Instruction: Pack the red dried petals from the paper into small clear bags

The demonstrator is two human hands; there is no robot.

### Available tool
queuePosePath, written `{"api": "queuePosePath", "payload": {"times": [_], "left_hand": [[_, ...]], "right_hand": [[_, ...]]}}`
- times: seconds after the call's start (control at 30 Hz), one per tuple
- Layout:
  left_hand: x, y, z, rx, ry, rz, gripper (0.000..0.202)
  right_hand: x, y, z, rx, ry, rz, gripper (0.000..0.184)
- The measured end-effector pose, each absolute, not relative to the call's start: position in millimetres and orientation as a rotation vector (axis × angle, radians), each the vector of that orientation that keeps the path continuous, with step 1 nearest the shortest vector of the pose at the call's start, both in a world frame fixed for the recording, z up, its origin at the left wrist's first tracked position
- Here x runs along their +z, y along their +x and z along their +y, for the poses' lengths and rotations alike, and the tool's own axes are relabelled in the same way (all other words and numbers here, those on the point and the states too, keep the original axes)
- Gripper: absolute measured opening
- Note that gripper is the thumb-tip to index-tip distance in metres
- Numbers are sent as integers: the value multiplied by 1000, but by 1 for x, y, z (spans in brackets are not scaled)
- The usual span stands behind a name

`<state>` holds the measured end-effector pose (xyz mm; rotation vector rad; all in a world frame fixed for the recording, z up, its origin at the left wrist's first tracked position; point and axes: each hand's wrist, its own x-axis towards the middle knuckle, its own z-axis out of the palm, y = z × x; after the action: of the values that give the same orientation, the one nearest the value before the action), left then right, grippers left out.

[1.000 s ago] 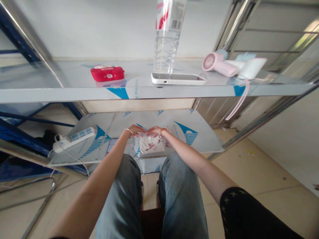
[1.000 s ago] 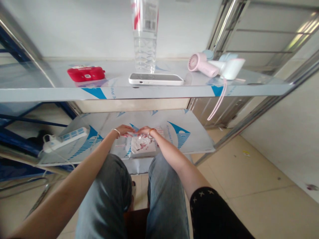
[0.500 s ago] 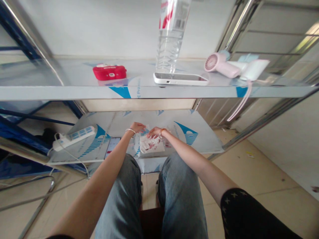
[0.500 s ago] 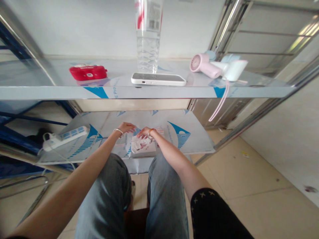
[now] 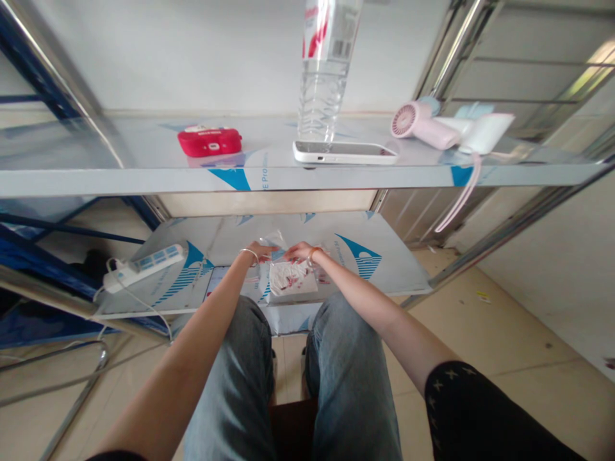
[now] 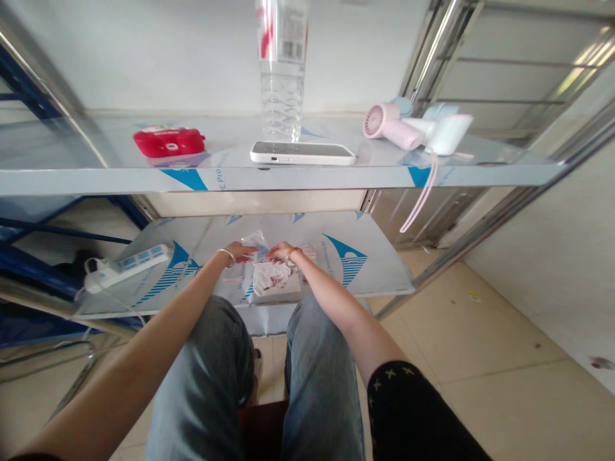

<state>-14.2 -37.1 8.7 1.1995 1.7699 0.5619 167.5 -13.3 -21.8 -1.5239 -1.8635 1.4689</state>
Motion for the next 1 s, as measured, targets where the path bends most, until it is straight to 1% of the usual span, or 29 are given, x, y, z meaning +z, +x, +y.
{"api": "queuePosePath", "payload": {"times": [0.23,0.3,0.6,0.83,1.0], "left_hand": [[6,-14,-40,457,1294,1747,17],[7,-14,-40,462,1351,1753,15],[-1,-17,-33,417,1575,1852,16],[-4,-18,-29,423,1650,1943,23],[-1,-17,-30,450,1654,1941,19]], "right_hand": [[-13,166,-15,1407,-1524,-1764,14],[-13,166,-16,1417,-1544,-1747,12],[-19,169,-11,1338,-1608,-1755,11],[-19,169,-10,1342,-1591,-1768,11],[-21,168,-8,1371,-1578,-1769,12]]}}
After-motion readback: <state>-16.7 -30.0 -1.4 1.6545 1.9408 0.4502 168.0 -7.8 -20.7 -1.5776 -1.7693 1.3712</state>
